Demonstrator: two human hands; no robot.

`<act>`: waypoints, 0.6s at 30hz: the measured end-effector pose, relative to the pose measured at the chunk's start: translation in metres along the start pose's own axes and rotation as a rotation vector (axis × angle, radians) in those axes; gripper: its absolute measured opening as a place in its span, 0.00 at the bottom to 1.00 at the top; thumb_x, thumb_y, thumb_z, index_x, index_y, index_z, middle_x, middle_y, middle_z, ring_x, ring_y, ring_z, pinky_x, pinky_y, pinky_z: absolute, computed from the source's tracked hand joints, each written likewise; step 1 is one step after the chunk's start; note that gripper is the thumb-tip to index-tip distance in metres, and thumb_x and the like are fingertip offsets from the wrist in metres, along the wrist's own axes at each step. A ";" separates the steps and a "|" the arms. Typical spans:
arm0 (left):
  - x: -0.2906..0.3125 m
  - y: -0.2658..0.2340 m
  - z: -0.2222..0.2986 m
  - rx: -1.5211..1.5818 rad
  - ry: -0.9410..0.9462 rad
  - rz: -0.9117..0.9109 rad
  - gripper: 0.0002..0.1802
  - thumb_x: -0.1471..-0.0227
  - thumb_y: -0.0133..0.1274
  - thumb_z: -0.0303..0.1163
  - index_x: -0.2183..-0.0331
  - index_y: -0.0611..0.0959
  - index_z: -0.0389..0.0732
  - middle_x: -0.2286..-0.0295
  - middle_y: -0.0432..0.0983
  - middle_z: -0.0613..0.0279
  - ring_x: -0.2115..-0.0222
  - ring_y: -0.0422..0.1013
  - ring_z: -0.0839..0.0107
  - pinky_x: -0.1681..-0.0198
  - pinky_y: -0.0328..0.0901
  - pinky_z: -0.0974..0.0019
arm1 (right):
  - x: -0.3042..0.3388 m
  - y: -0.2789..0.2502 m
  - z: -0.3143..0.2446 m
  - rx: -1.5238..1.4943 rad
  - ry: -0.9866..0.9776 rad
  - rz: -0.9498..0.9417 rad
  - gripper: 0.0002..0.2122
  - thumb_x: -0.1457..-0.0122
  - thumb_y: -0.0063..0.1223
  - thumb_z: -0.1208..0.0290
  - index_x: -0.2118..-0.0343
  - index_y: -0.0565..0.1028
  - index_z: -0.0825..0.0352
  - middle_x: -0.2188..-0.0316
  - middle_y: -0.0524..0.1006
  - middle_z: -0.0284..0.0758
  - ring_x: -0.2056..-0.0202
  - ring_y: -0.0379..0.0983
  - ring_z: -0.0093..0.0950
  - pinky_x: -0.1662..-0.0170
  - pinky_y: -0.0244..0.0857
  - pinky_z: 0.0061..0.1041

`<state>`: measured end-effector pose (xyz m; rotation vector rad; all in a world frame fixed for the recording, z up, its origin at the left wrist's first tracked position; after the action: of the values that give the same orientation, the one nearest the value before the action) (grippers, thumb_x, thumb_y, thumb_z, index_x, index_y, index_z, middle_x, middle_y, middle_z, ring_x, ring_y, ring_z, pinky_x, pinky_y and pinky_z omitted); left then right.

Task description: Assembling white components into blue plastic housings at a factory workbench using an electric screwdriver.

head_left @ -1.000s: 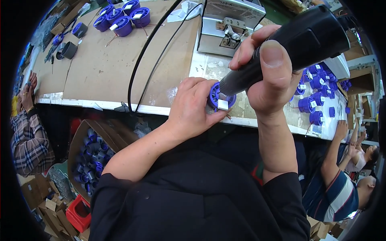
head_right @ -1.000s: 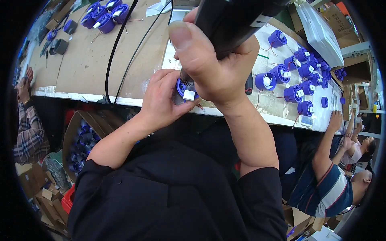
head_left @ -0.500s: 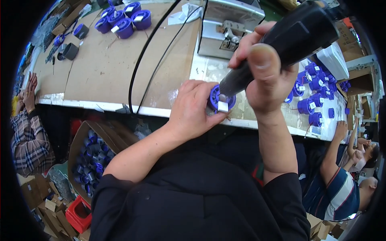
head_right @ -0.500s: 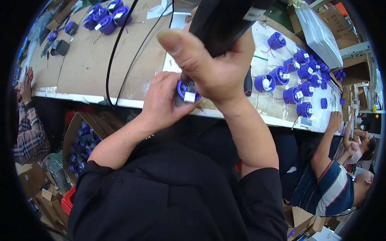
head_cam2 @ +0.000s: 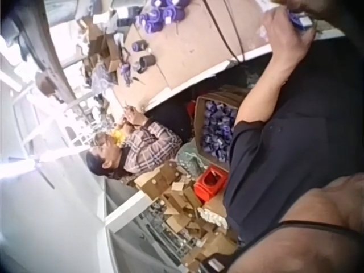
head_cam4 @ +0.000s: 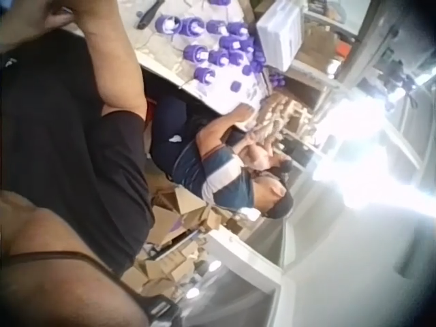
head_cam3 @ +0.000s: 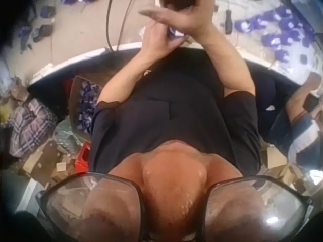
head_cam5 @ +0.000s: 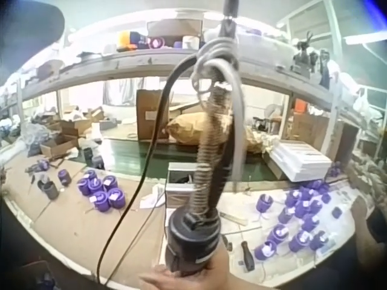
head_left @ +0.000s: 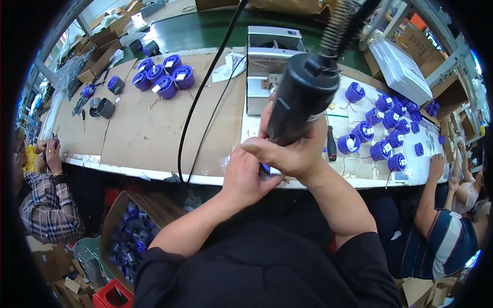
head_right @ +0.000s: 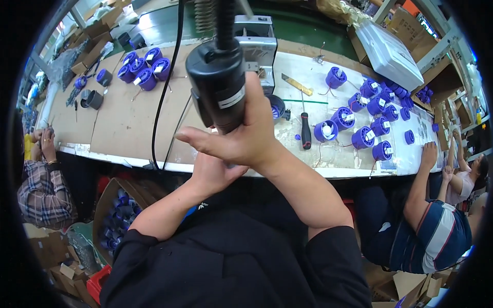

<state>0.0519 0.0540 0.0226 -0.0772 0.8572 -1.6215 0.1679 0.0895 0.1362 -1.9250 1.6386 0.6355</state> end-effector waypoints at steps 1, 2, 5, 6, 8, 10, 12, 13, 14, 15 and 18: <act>0.000 -0.002 0.002 -0.007 -0.010 -0.019 0.29 0.62 0.70 0.36 0.56 0.78 0.39 0.63 0.77 0.54 0.60 0.71 0.56 0.53 0.65 0.59 | 0.000 -0.001 0.000 -0.037 0.024 0.031 0.24 0.52 0.67 0.77 0.51 0.69 0.68 0.66 0.78 0.33 0.73 0.73 0.23 0.67 0.68 0.19; -0.002 -0.004 0.004 -0.015 -0.021 -0.038 0.29 0.62 0.70 0.36 0.56 0.78 0.39 0.63 0.77 0.54 0.60 0.71 0.56 0.53 0.65 0.59 | -0.001 -0.001 0.000 -0.074 0.049 0.061 0.22 0.51 0.65 0.77 0.52 0.69 0.69 0.69 0.78 0.33 0.75 0.73 0.23 0.68 0.68 0.18; -0.003 -0.007 0.006 -0.037 -0.053 -0.067 0.28 0.61 0.70 0.36 0.57 0.79 0.39 0.63 0.77 0.54 0.60 0.72 0.56 0.53 0.66 0.59 | 0.000 -0.001 0.001 -0.160 0.102 0.112 0.19 0.50 0.62 0.77 0.54 0.71 0.71 0.75 0.78 0.33 0.77 0.72 0.21 0.70 0.67 0.16; -0.003 -0.007 0.007 -0.023 -0.036 -0.057 0.28 0.61 0.70 0.36 0.57 0.79 0.39 0.63 0.78 0.54 0.60 0.72 0.56 0.53 0.66 0.59 | 0.001 -0.001 0.000 -0.158 0.076 0.101 0.18 0.49 0.61 0.77 0.54 0.71 0.71 0.75 0.77 0.33 0.77 0.72 0.22 0.70 0.67 0.16; -0.004 -0.005 0.007 0.006 -0.002 -0.037 0.28 0.61 0.70 0.36 0.57 0.79 0.38 0.64 0.78 0.54 0.61 0.72 0.56 0.54 0.66 0.59 | 0.004 -0.001 -0.001 -0.154 0.027 0.079 0.17 0.49 0.60 0.76 0.55 0.71 0.70 0.75 0.77 0.34 0.77 0.72 0.22 0.71 0.67 0.17; -0.003 -0.005 0.007 0.020 0.004 -0.028 0.28 0.61 0.70 0.36 0.57 0.79 0.38 0.64 0.78 0.54 0.61 0.72 0.56 0.54 0.66 0.59 | 0.005 0.000 -0.001 -0.157 0.013 0.066 0.17 0.48 0.59 0.76 0.55 0.71 0.70 0.75 0.77 0.34 0.78 0.72 0.22 0.71 0.67 0.18; -0.004 -0.006 0.007 -0.037 0.012 -0.008 0.28 0.61 0.70 0.37 0.57 0.79 0.38 0.65 0.79 0.54 0.61 0.72 0.56 0.54 0.66 0.59 | 0.001 -0.003 0.001 -0.124 0.035 0.084 0.16 0.47 0.59 0.74 0.56 0.71 0.69 0.76 0.77 0.34 0.78 0.72 0.23 0.71 0.68 0.19; -0.003 -0.006 0.007 -0.063 0.017 -0.001 0.29 0.61 0.70 0.37 0.57 0.79 0.37 0.65 0.79 0.54 0.61 0.73 0.57 0.54 0.66 0.59 | 0.000 -0.005 0.002 -0.104 0.048 0.096 0.15 0.47 0.58 0.74 0.56 0.71 0.69 0.76 0.77 0.34 0.78 0.72 0.23 0.71 0.68 0.19; -0.002 -0.005 0.007 -0.087 0.023 0.004 0.29 0.61 0.70 0.37 0.57 0.79 0.37 0.65 0.79 0.54 0.61 0.73 0.57 0.54 0.66 0.59 | 0.000 -0.005 0.002 -0.082 0.062 0.108 0.15 0.47 0.58 0.73 0.56 0.71 0.69 0.76 0.76 0.34 0.78 0.72 0.24 0.71 0.68 0.20; -0.003 -0.004 0.006 -0.081 0.020 -0.001 0.29 0.61 0.70 0.37 0.57 0.79 0.37 0.65 0.79 0.54 0.61 0.73 0.57 0.54 0.66 0.59 | -0.001 -0.006 0.003 -0.078 0.069 0.110 0.15 0.47 0.58 0.73 0.56 0.71 0.69 0.76 0.76 0.34 0.78 0.72 0.24 0.71 0.68 0.20; -0.004 -0.004 0.003 -0.079 0.046 0.024 0.29 0.61 0.70 0.37 0.57 0.79 0.37 0.65 0.79 0.54 0.61 0.73 0.57 0.54 0.66 0.59 | -0.003 -0.001 0.001 -0.106 0.037 0.088 0.14 0.46 0.57 0.72 0.57 0.72 0.68 0.77 0.76 0.34 0.79 0.72 0.24 0.72 0.68 0.21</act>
<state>0.0512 0.0563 0.0282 -0.0846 0.9542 -1.5718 0.1680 0.0923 0.1377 -1.9586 1.7530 0.7393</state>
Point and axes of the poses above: each hand's wrist, its own x-axis away from the middle knuckle, its own y-axis out of the palm, z = x × y, the point moved 3 cm from there along -x, towards the middle knuckle
